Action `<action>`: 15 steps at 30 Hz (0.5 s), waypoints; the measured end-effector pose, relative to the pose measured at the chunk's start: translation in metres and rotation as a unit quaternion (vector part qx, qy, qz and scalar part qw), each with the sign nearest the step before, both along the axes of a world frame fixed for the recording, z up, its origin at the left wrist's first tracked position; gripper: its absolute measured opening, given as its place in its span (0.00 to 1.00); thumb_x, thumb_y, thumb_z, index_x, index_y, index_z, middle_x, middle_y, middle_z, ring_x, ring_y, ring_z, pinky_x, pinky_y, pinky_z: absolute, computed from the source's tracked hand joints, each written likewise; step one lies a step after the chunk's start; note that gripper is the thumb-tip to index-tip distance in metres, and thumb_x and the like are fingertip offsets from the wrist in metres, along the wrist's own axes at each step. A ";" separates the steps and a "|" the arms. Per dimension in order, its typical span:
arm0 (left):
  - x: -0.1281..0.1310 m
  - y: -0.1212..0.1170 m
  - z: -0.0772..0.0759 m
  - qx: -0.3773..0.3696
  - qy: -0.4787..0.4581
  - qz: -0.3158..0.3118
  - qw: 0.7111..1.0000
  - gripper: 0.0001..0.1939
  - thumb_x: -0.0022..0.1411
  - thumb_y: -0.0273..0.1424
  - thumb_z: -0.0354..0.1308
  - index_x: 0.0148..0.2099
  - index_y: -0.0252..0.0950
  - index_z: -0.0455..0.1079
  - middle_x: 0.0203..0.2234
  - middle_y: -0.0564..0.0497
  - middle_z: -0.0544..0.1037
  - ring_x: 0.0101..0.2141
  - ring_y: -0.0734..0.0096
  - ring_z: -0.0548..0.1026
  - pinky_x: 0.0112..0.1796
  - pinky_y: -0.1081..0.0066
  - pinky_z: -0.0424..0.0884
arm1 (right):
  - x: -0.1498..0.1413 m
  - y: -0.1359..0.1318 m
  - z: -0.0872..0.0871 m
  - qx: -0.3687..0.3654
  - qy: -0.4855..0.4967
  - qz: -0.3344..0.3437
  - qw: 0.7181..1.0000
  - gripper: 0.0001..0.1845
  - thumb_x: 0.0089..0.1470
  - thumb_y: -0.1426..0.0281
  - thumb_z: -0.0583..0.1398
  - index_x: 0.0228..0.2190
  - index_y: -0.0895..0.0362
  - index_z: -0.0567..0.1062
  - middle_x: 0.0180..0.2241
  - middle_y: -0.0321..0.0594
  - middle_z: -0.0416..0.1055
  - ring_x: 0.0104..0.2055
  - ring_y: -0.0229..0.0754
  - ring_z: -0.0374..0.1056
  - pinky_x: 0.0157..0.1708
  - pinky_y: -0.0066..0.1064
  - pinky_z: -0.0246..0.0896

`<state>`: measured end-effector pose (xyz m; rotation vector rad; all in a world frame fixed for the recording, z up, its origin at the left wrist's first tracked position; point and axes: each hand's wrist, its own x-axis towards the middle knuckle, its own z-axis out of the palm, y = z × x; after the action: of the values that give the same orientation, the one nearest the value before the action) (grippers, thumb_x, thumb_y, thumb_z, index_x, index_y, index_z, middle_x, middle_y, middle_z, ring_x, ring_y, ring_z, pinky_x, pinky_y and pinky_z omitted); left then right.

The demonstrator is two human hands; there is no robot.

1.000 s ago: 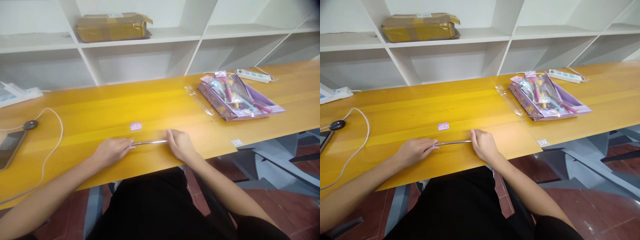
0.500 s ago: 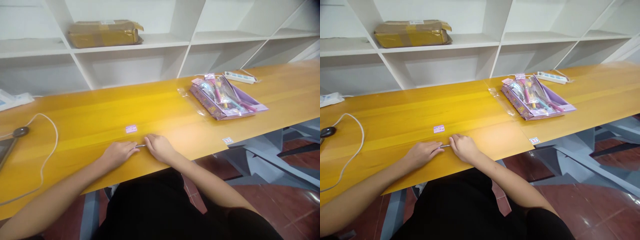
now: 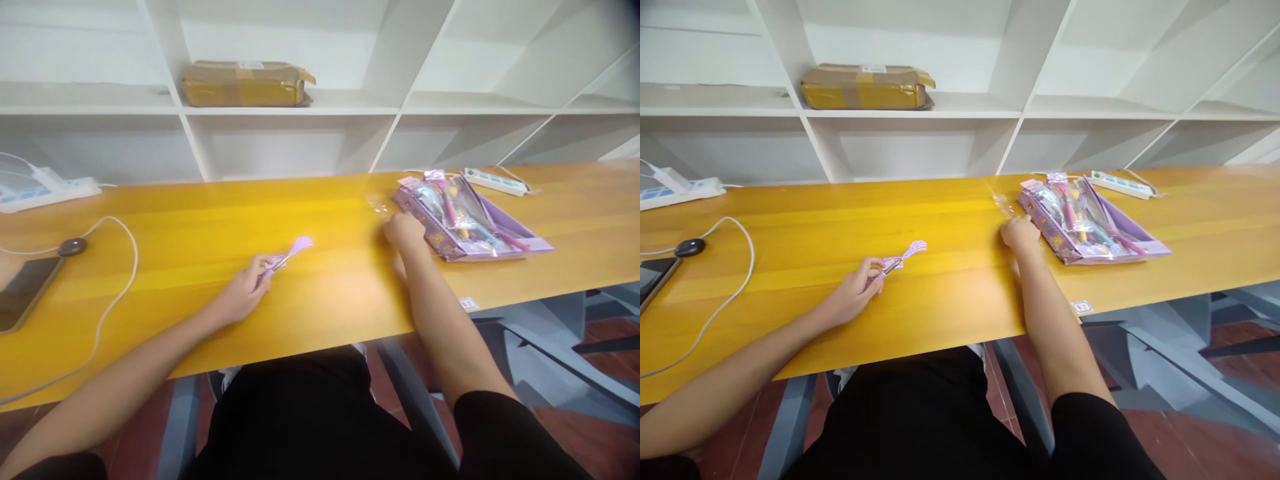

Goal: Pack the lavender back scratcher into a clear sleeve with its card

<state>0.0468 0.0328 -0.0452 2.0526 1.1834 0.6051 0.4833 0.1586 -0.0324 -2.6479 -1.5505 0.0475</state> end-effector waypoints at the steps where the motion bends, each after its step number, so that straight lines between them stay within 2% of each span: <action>1: -0.001 0.001 -0.001 0.004 -0.012 -0.005 1.000 0.15 0.81 0.40 0.45 0.62 0.39 0.60 0.32 0.55 0.75 0.29 0.67 0.70 0.37 0.66 0.65 | 0.004 -0.001 -0.003 0.003 -0.003 0.001 1.000 0.25 0.72 0.70 0.55 0.61 0.72 0.76 0.60 0.76 0.72 0.62 0.64 0.76 0.59 0.51 0.71; 3: -0.002 0.002 -0.003 0.023 -0.021 -0.016 0.999 0.13 0.81 0.39 0.46 0.59 0.39 0.63 0.32 0.55 0.74 0.31 0.68 0.71 0.38 0.67 0.65 | 0.008 -0.004 -0.006 0.010 -0.007 0.003 1.000 0.23 0.69 0.76 0.55 0.59 0.71 0.79 0.57 0.74 0.76 0.61 0.63 0.77 0.58 0.49 0.71; 6: -0.002 0.003 -0.004 0.038 -0.028 -0.025 0.999 0.13 0.81 0.38 0.47 0.54 0.39 0.71 0.34 0.53 0.77 0.33 0.69 0.73 0.39 0.68 0.66 | 0.010 -0.004 -0.005 0.023 -0.004 0.003 1.000 0.22 0.65 0.78 0.59 0.56 0.73 0.81 0.54 0.74 0.78 0.58 0.64 0.78 0.56 0.48 0.71; 9: -0.001 0.001 -0.005 -0.007 -0.081 -0.013 0.997 0.15 0.80 0.39 0.49 0.54 0.38 0.74 0.35 0.51 0.78 0.28 0.73 0.69 0.32 0.71 0.65 | 0.006 -0.002 -0.001 0.045 0.005 0.008 0.999 0.20 0.62 0.77 0.62 0.53 0.73 0.82 0.53 0.75 0.79 0.57 0.64 0.78 0.55 0.47 0.70; 11: 0.000 0.001 -0.008 -0.055 -0.127 -0.001 0.990 0.15 0.79 0.40 0.51 0.54 0.38 0.74 0.35 0.51 0.77 0.23 0.76 0.65 0.27 0.73 0.61 | -0.001 -0.003 0.005 0.065 0.013 0.023 0.998 0.18 0.62 0.73 0.63 0.51 0.70 0.83 0.51 0.70 0.81 0.55 0.62 0.79 0.53 0.44 0.70; 13: 0.002 0.002 -0.011 -0.097 -0.166 0.005 0.981 0.16 0.77 0.42 0.54 0.53 0.37 0.76 0.34 0.51 0.75 0.21 0.79 0.62 0.24 0.74 0.58 | -0.012 -0.006 0.016 0.132 0.061 0.058 0.988 0.15 0.62 0.70 0.62 0.46 0.65 0.84 0.48 0.62 0.83 0.50 0.55 0.79 0.50 0.39 0.70; 15: 0.003 0.004 -0.014 -0.124 -0.206 0.017 0.970 0.17 0.76 0.43 0.56 0.49 0.36 0.77 0.34 0.51 0.73 0.21 0.81 0.59 0.22 0.76 0.56 | -0.031 -0.014 0.030 0.232 0.185 0.115 0.948 0.10 0.61 0.70 0.61 0.39 0.61 0.82 0.42 0.54 0.84 0.40 0.46 0.77 0.42 0.34 0.68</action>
<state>0.0496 0.0373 -0.0596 1.6014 0.9911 0.8094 0.4526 0.1451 -0.0024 -1.9600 -1.5063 0.1599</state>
